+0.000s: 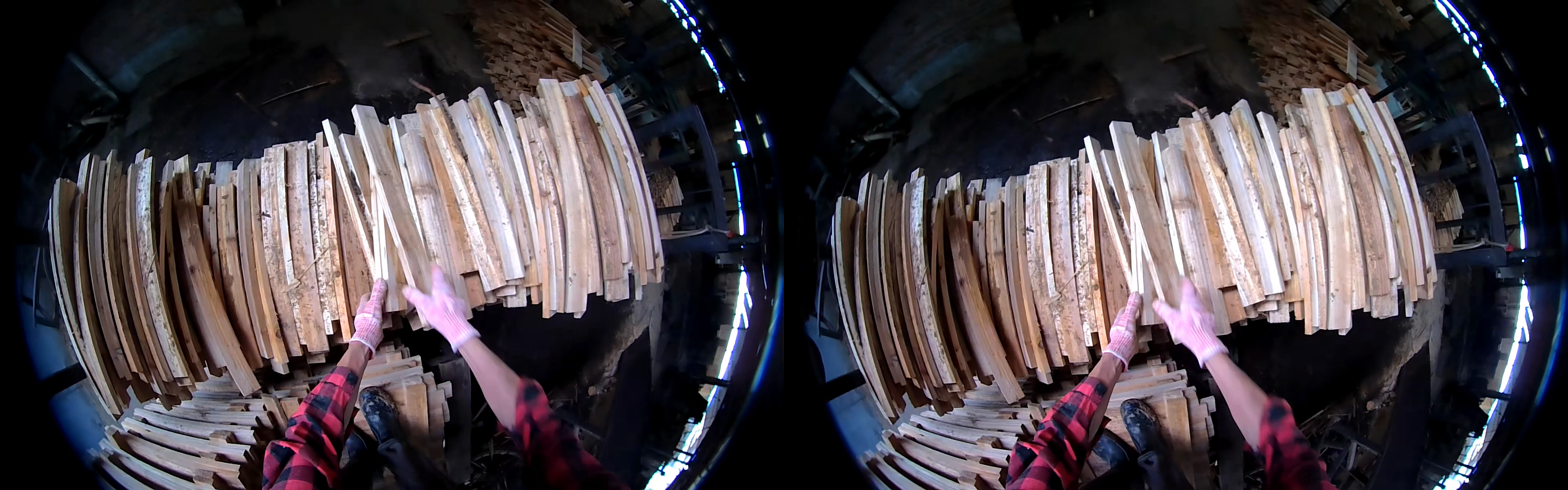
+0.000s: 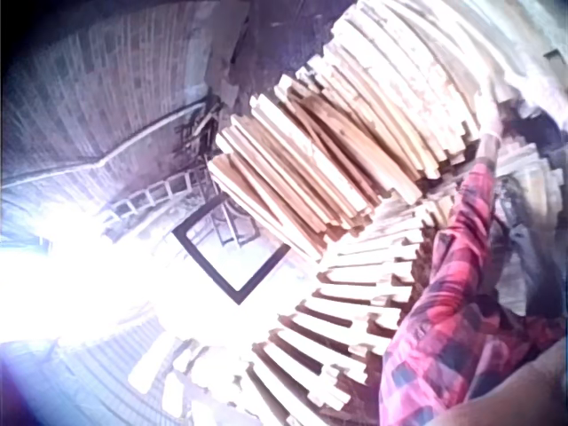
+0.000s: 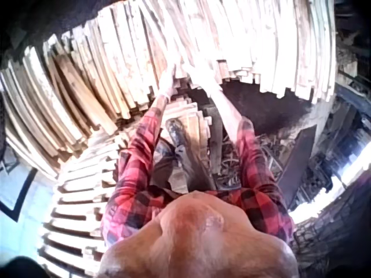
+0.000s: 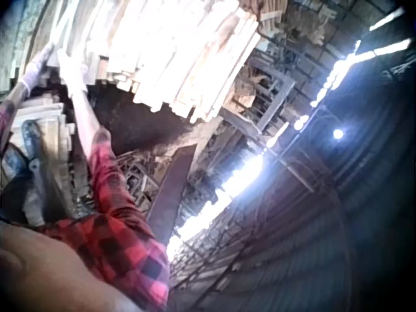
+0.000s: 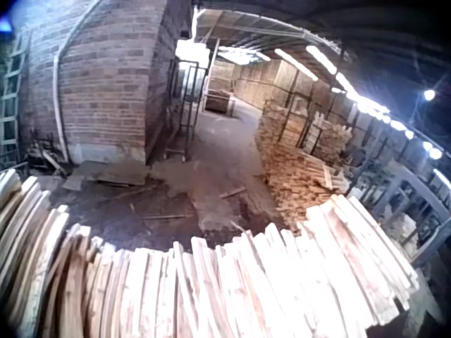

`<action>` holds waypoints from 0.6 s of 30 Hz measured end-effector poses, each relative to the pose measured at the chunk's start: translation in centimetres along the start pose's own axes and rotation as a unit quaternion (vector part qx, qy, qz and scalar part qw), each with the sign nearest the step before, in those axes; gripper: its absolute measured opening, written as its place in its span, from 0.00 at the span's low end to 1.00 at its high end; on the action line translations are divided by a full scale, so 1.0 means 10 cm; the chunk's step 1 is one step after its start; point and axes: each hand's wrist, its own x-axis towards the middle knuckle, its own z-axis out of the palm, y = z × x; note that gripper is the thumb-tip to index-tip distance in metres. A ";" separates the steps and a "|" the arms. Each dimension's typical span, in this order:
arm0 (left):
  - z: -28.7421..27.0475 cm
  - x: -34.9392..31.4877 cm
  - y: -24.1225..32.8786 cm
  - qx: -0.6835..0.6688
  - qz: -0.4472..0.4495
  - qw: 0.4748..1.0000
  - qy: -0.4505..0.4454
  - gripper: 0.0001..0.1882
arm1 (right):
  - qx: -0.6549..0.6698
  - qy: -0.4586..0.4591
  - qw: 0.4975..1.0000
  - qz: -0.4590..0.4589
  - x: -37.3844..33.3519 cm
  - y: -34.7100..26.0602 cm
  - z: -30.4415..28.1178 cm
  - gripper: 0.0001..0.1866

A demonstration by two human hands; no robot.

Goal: The person picks up stacks of wooden planks from a pile and arranges them onto a metal rack. They repeatedly lift, carry, and place the lumber to build up a neat stack on the rack.

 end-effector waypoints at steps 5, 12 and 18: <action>-0.07 0.08 -0.06 -0.003 -0.026 0.997 -0.070 0.41 | -0.036 0.020 0.995 0.090 0.55 -0.18 0.47 0.69; -0.30 -0.14 -0.25 0.107 0.298 0.924 -0.213 0.24 | 0.132 -0.067 0.980 0.131 0.25 -0.16 0.40 0.67; -0.23 -0.85 -0.51 0.287 0.484 0.825 -0.041 0.32 | 0.062 -0.047 0.993 0.093 -0.50 -0.46 0.03 0.56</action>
